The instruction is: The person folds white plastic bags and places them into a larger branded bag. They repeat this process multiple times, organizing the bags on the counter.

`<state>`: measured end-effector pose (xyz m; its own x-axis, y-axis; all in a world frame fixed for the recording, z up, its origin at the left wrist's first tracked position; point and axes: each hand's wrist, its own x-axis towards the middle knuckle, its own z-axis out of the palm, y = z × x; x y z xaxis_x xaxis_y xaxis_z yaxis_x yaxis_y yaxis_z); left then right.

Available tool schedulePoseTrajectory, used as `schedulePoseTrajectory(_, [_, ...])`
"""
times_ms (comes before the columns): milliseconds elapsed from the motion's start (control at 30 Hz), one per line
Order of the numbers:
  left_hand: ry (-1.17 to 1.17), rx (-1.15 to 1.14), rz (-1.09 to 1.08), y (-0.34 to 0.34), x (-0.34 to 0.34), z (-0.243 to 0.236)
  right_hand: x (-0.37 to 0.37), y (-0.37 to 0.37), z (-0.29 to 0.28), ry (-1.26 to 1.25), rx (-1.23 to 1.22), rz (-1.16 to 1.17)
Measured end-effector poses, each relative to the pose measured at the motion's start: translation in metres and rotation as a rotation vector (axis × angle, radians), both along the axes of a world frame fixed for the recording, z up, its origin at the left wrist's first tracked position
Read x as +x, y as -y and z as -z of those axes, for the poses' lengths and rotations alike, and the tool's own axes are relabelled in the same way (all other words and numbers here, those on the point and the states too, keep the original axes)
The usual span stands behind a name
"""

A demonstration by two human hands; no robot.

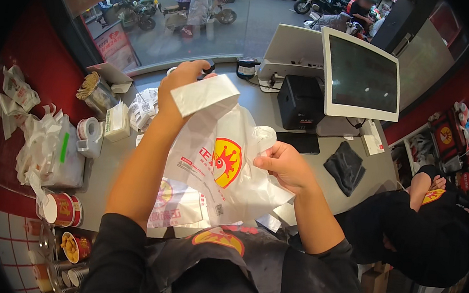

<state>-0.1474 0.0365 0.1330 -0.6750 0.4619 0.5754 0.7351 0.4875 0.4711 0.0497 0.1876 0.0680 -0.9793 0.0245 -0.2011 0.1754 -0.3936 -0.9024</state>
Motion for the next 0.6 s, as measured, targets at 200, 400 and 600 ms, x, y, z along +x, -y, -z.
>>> schedulePoseTrajectory(200, [0.77,-0.154,0.428,0.008,0.091,0.032,-0.004,0.022,0.001,-0.055,-0.418,0.141])
schedulePoseTrajectory(400, [1.13,0.444,0.423,0.01,0.095,0.045,-0.004,0.019,0.014,0.009,-0.466,0.247])
schedulePoseTrajectory(600, [0.916,0.887,0.195,0.045,0.041,0.064,0.009,-0.016,0.034,-0.14,-0.159,0.61])
